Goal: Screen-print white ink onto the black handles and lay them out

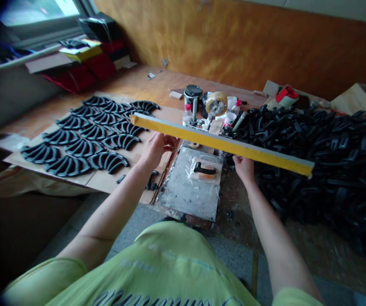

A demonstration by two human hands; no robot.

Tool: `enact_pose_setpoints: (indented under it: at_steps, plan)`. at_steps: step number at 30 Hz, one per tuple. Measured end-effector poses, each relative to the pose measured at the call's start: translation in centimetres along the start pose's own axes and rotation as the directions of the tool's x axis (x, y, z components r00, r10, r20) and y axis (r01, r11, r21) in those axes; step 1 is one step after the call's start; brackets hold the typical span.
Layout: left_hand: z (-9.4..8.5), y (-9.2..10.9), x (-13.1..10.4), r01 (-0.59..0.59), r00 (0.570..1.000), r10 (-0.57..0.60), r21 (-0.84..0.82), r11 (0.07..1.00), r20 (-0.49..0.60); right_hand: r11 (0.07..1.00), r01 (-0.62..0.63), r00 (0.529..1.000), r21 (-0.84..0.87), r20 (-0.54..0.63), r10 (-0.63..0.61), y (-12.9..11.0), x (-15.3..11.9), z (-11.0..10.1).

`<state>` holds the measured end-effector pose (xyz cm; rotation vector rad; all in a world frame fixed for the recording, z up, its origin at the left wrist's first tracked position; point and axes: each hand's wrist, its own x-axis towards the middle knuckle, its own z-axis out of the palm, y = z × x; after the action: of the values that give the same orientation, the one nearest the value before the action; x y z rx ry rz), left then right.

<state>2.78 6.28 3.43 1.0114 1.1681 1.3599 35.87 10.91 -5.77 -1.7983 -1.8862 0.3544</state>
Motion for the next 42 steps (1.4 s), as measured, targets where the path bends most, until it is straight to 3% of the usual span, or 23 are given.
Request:
enact_pose_setpoints:
  at_steps: [2,4,7,9,11,12,14,17,19,22,24,26,33,42]
  plan:
    - [0.3,-0.3,0.3,0.008,0.999,-0.008,-0.007,1.000,-0.040,0.994,0.109,0.983,0.023,0.147,-0.111,-0.5,-2.5,2.9]
    - [0.3,-1.6,-0.4,0.011,0.997,-0.013,-0.025,1.000,-0.077,0.967,0.256,0.935,0.018,0.250,-0.252,-1.5,-4.2,4.7]
    - [-0.1,-5.0,-3.2,0.151,0.988,-0.151,0.005,0.989,-0.015,0.931,0.366,0.896,-0.014,0.277,-0.348,-3.4,-5.2,5.0]
    - [-0.1,-7.3,-5.7,0.341,0.927,-0.351,0.090,0.936,0.135,0.919,0.394,0.896,-0.005,0.226,-0.383,-5.4,-5.7,4.6]
    - [-0.1,-9.0,-8.0,0.469,0.853,-0.480,0.101,0.877,0.204,0.888,0.459,0.873,0.030,0.172,-0.457,-8.4,-6.9,4.7]
    - [-0.2,-9.6,-8.9,0.496,0.848,-0.500,0.067,0.866,0.179,0.860,0.507,0.846,0.050,0.162,-0.508,-10.2,-7.8,5.1]
    - [-1.3,-10.5,-10.1,0.476,0.879,-0.476,-0.024,0.879,0.028,0.788,0.606,0.768,0.103,0.182,-0.614,-14.0,-9.7,6.4]
    - [-6.1,-11.6,-11.3,0.412,0.881,-0.409,-0.038,0.910,-0.237,0.711,0.674,0.663,0.200,0.259,-0.702,-18.5,-11.7,9.6]
    - [-10.8,-12.6,-12.3,0.429,0.836,-0.383,0.033,0.903,-0.393,0.714,0.661,0.636,0.233,0.332,-0.697,-20.4,-11.7,12.2]
    - [-17.9,-14.5,-14.1,0.588,0.678,-0.377,0.158,0.793,-0.631,0.759,0.623,0.610,0.192,0.489,-0.624,-22.1,-10.7,16.1]
    - [-21.3,-15.8,-15.0,0.704,0.584,-0.393,0.202,0.681,-0.710,0.786,0.607,0.588,0.114,0.601,-0.541,-23.2,-10.3,18.4]
    - [-23.2,-16.8,-15.3,0.766,0.541,-0.415,0.226,0.602,-0.731,0.803,0.595,0.572,0.021,0.691,-0.442,-24.6,-10.5,20.1]
    - [-24.7,-17.9,-14.1,0.845,0.524,-0.448,0.375,0.383,-0.724,0.879,0.442,0.630,-0.180,0.760,-0.161,-28.6,-11.8,23.6]
    - [-25.0,-17.4,-13.7,0.832,0.550,-0.473,0.497,0.245,-0.688,0.894,0.416,0.647,-0.167,0.745,-0.162,-28.8,-10.6,24.3]
